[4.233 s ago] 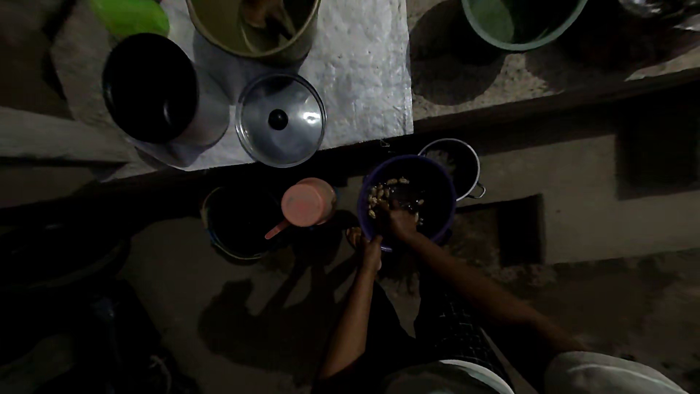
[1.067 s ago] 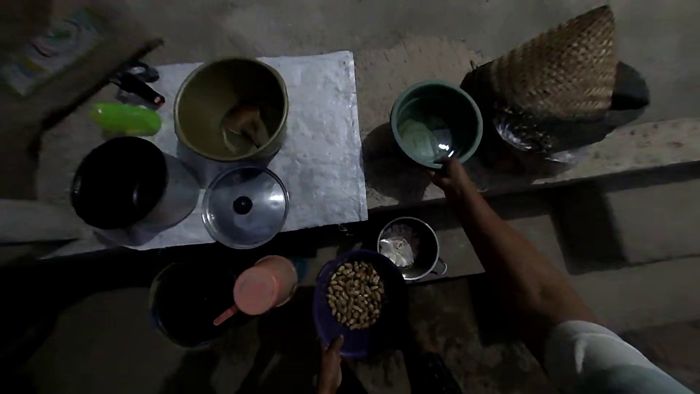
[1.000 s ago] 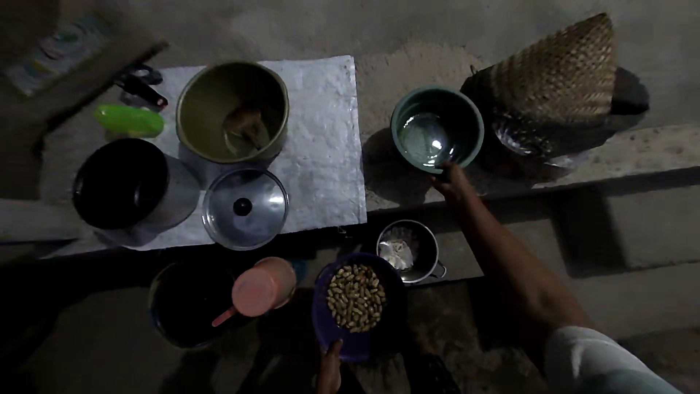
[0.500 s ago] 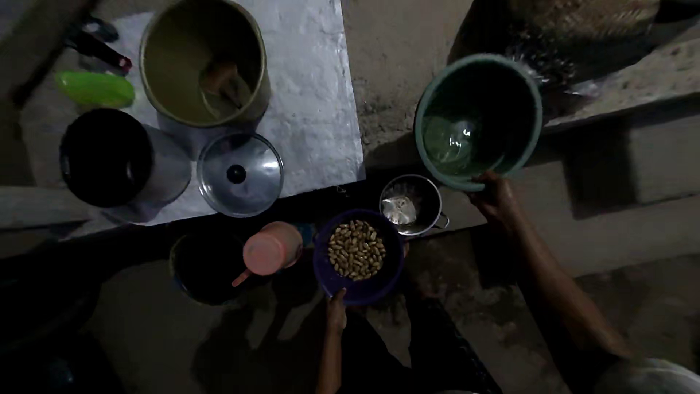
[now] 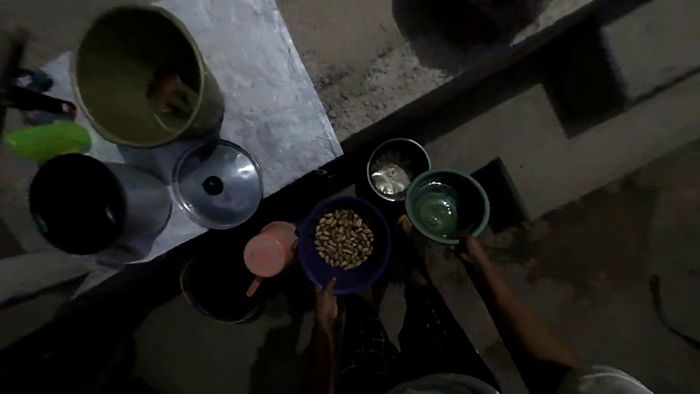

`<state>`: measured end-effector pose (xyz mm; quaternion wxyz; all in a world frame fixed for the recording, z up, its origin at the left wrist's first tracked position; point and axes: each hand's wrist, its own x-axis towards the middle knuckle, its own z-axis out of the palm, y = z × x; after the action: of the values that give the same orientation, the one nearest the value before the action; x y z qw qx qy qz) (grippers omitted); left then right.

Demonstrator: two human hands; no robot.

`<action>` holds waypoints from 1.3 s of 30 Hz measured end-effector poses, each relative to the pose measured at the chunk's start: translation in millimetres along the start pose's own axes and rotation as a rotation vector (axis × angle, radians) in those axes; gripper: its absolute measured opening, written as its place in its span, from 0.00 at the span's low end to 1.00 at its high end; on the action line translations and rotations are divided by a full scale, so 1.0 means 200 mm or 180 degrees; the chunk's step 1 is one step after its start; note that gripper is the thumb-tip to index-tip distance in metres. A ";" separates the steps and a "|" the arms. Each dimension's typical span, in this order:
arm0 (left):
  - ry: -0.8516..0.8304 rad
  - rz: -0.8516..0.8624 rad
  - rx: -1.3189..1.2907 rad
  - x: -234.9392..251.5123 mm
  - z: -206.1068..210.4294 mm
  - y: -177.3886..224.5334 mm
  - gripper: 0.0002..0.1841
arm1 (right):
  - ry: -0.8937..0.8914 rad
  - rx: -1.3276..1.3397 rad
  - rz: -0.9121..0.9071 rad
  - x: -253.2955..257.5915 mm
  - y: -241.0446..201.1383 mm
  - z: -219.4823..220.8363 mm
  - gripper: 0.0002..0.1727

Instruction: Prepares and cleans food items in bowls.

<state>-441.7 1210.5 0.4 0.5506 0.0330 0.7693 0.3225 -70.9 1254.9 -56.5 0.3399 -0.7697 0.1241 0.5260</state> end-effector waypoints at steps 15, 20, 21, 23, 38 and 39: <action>-0.0323 -0.0035 0.0498 0.09 -0.09 -0.20 0.28 | 0.0381 -0.0302 -0.0170 0.26 0.24 0.04 0.24; -0.0384 -0.0023 0.0565 0.09 -0.10 -0.24 0.29 | 0.0419 -0.0520 -0.0097 0.22 0.13 0.10 0.27; -0.0396 -0.0017 0.0574 0.07 -0.10 -0.24 0.29 | 0.0428 -0.0563 -0.0085 0.21 0.11 0.11 0.26; -0.0430 -0.0032 0.0544 0.04 -0.08 -0.23 0.29 | 0.0404 -0.0691 -0.0080 0.21 0.08 0.12 0.25; -0.0399 -0.0106 0.0448 0.00 -0.10 -0.19 0.28 | 0.0341 -0.1200 0.0042 0.13 -0.14 0.22 0.26; -0.0362 -0.0129 0.0449 0.01 -0.10 -0.19 0.29 | 0.0384 -0.1240 0.0042 0.14 -0.15 0.23 0.27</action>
<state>-448.4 1172.4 -17.2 0.5961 0.0744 0.7580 0.2539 -76.1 1310.5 -79.0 0.1732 -0.8502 0.0452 0.4952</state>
